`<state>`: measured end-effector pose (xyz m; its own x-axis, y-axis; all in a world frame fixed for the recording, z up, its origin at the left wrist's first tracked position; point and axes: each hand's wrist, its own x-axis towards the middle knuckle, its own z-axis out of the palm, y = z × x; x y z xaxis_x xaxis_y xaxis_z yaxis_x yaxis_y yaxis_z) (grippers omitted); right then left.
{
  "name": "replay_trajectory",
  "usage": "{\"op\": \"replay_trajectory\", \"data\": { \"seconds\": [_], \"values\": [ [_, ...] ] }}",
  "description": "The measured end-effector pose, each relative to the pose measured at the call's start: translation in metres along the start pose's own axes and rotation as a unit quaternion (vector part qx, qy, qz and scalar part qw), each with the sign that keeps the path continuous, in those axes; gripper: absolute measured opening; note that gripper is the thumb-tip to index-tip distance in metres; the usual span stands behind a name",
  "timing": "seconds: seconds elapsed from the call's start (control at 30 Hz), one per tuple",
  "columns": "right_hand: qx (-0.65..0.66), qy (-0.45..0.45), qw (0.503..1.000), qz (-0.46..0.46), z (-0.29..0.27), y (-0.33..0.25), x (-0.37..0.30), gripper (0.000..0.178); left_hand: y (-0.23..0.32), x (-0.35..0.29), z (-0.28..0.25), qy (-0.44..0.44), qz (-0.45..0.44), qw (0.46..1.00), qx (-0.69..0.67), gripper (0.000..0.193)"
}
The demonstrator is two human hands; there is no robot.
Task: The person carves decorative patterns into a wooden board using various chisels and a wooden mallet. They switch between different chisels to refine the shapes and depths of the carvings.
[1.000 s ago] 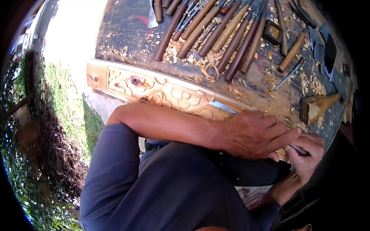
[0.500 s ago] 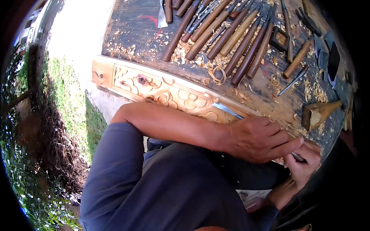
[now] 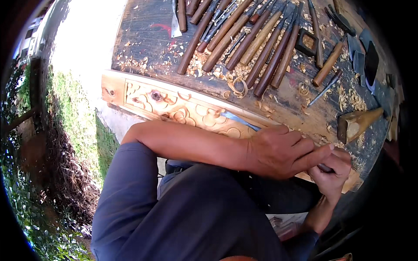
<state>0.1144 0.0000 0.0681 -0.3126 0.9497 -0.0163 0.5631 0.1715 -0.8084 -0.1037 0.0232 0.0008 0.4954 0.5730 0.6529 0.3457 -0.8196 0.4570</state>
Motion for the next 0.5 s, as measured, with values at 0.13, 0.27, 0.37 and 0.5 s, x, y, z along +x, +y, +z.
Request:
{"op": "replay_trajectory", "data": {
  "seconds": [0.13,0.27,0.37,0.5],
  "values": [
    [0.004,-0.005,1.0,-0.025,-0.002,-0.006,0.009,0.015,-0.003,-0.001,-0.003,-0.008,-0.003,1.0,0.003,0.062],
    [0.003,-0.037,0.999,-0.007,-0.022,-0.016,0.006,0.015,0.0,0.002,0.009,0.049,0.042,0.998,-0.003,0.064],
    [0.002,-0.035,0.999,0.005,-0.034,-0.01,-0.007,0.015,0.003,0.005,0.015,0.048,0.056,0.997,-0.016,0.062],
    [0.009,-0.044,0.999,0.001,-0.043,-0.005,-0.013,0.013,0.004,0.007,0.014,0.004,0.067,0.995,-0.067,0.058]
  ]
}}
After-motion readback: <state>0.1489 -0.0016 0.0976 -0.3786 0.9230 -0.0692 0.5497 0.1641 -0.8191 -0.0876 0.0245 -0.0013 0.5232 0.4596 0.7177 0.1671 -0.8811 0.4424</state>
